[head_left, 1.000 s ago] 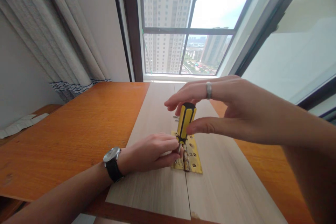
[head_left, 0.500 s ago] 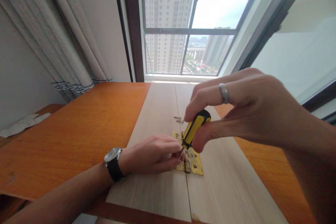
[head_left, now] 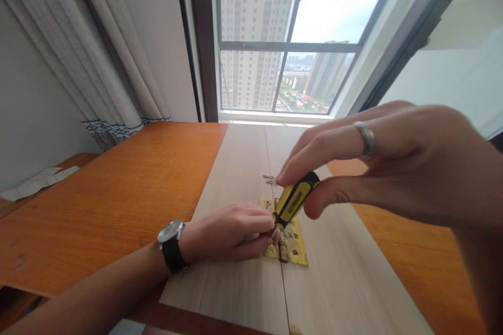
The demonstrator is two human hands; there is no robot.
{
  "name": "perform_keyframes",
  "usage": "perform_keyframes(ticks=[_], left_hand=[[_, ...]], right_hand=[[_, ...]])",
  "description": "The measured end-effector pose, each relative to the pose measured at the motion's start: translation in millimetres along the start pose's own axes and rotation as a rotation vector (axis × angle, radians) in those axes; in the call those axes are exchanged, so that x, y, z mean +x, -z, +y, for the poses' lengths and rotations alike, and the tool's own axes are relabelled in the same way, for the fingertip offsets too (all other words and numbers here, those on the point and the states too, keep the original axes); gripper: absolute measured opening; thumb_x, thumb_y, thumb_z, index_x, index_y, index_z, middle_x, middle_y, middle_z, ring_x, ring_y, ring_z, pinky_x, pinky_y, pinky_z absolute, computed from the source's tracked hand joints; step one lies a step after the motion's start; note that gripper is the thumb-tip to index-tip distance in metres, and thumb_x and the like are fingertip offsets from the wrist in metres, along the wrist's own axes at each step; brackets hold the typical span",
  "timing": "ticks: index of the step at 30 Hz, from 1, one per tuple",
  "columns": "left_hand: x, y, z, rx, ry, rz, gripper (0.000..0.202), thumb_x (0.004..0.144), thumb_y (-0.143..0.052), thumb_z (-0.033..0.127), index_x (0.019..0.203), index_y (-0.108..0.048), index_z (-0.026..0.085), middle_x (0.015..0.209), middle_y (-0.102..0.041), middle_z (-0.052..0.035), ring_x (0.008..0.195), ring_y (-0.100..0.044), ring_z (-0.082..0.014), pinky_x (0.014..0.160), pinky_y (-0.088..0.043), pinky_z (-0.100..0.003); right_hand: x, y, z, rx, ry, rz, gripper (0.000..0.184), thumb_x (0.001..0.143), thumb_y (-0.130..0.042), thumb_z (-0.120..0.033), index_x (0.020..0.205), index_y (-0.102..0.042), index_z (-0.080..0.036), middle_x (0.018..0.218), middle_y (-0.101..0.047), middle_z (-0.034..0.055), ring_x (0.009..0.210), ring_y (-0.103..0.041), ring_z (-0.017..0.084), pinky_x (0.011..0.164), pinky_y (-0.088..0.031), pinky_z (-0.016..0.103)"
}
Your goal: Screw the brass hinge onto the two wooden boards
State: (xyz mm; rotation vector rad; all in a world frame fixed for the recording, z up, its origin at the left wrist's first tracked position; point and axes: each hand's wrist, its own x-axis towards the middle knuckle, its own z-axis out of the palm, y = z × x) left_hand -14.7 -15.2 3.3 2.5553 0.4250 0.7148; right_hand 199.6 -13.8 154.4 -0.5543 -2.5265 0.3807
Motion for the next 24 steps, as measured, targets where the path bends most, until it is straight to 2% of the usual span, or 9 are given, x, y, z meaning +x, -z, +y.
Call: perform_keyframes(ticks=[5, 10, 13, 18, 21, 24], left_hand=[[1.0, 1.1, 1.7, -0.013, -0.014, -0.008, 0.021, 0.101, -0.045, 0.022, 0.084, -0.055, 0.017, 0.081, -0.064, -0.0053, 0.073, -0.055, -0.0148, 0.071, -0.046, -0.026], [1.2, 0.7, 2.2, -0.031, 0.017, -0.014, 0.026, 0.105, -0.043, 0.025, 0.086, -0.057, 0.016, 0.086, -0.066, -0.0065, 0.079, -0.057, -0.0150, 0.075, -0.047, -0.026], [1.2, -0.2, 1.8, -0.020, 0.028, -0.024, 0.028, 0.106, -0.043, 0.027, 0.086, -0.059, 0.016, 0.082, -0.062, -0.0056, 0.077, -0.056, -0.0155, 0.072, -0.046, -0.026], [1.3, -1.0, 1.5, 0.015, -0.003, 0.017, 0.030, 0.105, -0.043, 0.028, 0.082, -0.059, 0.016, 0.076, -0.059, -0.0046, 0.072, -0.054, -0.0157, 0.068, -0.044, -0.026], [2.1, -1.2, 0.5, 0.018, -0.017, 0.017, 0.031, 0.104, -0.042, 0.026, 0.082, -0.059, 0.015, 0.078, -0.060, -0.0062, 0.074, -0.055, -0.0165, 0.070, -0.045, -0.026], [4.0, -1.7, -2.0, -0.004, -0.028, -0.010, 0.031, 0.104, -0.040, 0.023, 0.083, -0.061, 0.014, 0.081, -0.062, -0.0076, 0.078, -0.058, -0.0178, 0.074, -0.047, -0.027]], right_hand=[[4.9, -7.3, -4.4, -0.054, -0.005, 0.087, 0.025, 0.079, -0.081, -0.049, 0.079, -0.079, -0.023, 0.071, -0.076, -0.0010, 0.058, -0.067, 0.014, 0.059, -0.049, 0.029], [3.0, -0.6, 2.2, -0.016, 0.047, -0.028, 0.019, 0.086, -0.076, -0.041, 0.099, -0.081, -0.027, 0.095, -0.080, 0.0014, 0.080, -0.075, 0.018, 0.072, -0.057, 0.031], [-0.3, 6.5, 6.2, -0.025, 0.047, -0.028, 0.015, 0.090, -0.071, -0.034, 0.102, -0.081, -0.031, 0.099, -0.081, 0.0010, 0.088, -0.076, 0.020, 0.075, -0.060, 0.031], [-3.6, 5.4, 8.3, -0.057, 0.019, 0.032, 0.009, 0.085, -0.077, -0.038, 0.091, -0.080, -0.030, 0.084, -0.080, 0.0004, 0.075, -0.075, 0.020, 0.063, -0.058, 0.030], [-2.6, -1.5, 5.6, -0.098, 0.003, 0.117, 0.018, 0.076, -0.086, -0.042, 0.082, -0.077, -0.027, 0.073, -0.076, -0.0015, 0.064, -0.070, 0.017, 0.057, -0.053, 0.029], [1.2, -7.3, 1.5, -0.151, 0.016, 0.189, 0.026, 0.072, -0.088, -0.046, 0.075, -0.073, -0.025, 0.068, -0.074, -0.0034, 0.058, -0.065, 0.013, 0.057, -0.052, 0.028]])
